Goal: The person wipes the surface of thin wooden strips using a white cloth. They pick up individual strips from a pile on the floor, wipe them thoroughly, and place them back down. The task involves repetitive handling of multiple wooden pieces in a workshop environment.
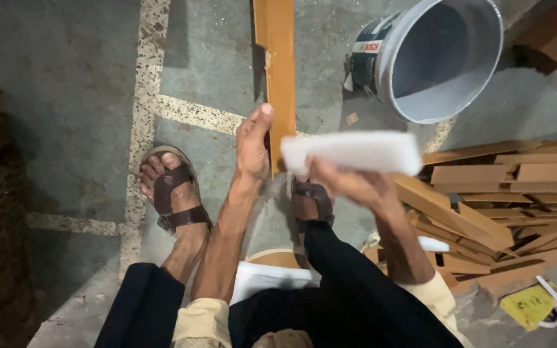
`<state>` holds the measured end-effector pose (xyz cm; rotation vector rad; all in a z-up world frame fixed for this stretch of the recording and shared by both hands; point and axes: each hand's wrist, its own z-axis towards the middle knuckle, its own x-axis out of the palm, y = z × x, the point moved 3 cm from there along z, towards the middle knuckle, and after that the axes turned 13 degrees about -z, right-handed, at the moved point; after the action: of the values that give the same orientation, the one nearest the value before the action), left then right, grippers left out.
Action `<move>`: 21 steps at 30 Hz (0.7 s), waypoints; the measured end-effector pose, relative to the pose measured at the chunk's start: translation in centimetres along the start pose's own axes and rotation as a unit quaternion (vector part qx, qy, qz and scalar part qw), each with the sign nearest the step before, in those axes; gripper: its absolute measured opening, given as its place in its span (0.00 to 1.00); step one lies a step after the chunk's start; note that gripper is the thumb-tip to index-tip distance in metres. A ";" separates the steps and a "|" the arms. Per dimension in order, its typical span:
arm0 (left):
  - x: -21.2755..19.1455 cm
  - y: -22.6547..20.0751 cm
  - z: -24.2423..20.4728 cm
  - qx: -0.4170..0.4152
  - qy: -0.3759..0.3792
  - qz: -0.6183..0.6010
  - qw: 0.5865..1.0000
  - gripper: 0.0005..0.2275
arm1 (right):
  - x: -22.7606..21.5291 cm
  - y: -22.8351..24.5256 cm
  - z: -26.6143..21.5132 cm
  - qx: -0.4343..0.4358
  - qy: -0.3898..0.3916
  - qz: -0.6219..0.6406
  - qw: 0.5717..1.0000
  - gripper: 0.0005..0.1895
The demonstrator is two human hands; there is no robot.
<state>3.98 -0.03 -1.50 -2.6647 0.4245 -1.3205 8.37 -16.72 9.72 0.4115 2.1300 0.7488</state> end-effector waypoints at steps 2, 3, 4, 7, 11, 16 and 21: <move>0.6 -0.4 -0.1 0.001 -0.017 0.019 1.000 0.17 | -2.9 1.0 2.8 -0.077 -0.134 -0.093 0.984 0.13; 0.9 -0.4 -0.4 0.005 -0.022 0.037 0.999 0.17 | -3.5 1.7 5.0 -0.137 -0.169 -0.181 0.959 0.10; 1.1 -0.3 -0.6 0.008 -0.027 0.056 0.998 0.18 | -3.9 2.3 7.3 -0.195 -0.201 -0.267 0.922 0.07; 1.3 -0.1 -1.0 0.002 -0.060 0.071 0.996 0.17 | -4.0 2.8 12.9 -0.243 -0.297 -0.118 0.916 0.08; 1.2 0.0 -1.0 0.028 -0.052 0.078 0.995 0.17 | -3.0 2.1 18.3 -0.282 -0.299 -0.165 0.896 0.13; 0.4 -0.4 -0.6 0.028 -0.064 0.092 0.993 0.18 | -1.6 0.7 15.8 -0.203 -0.231 -0.184 0.934 0.13; -1.0 -0.3 -0.4 0.056 -0.070 0.134 0.987 0.18 | 0.6 2.5 5.0 -0.245 -0.176 -0.153 0.941 0.08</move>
<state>3.16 0.57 -1.97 -2.4828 0.6427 -1.0416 12.08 -12.62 8.51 -0.0558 1.5530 0.9088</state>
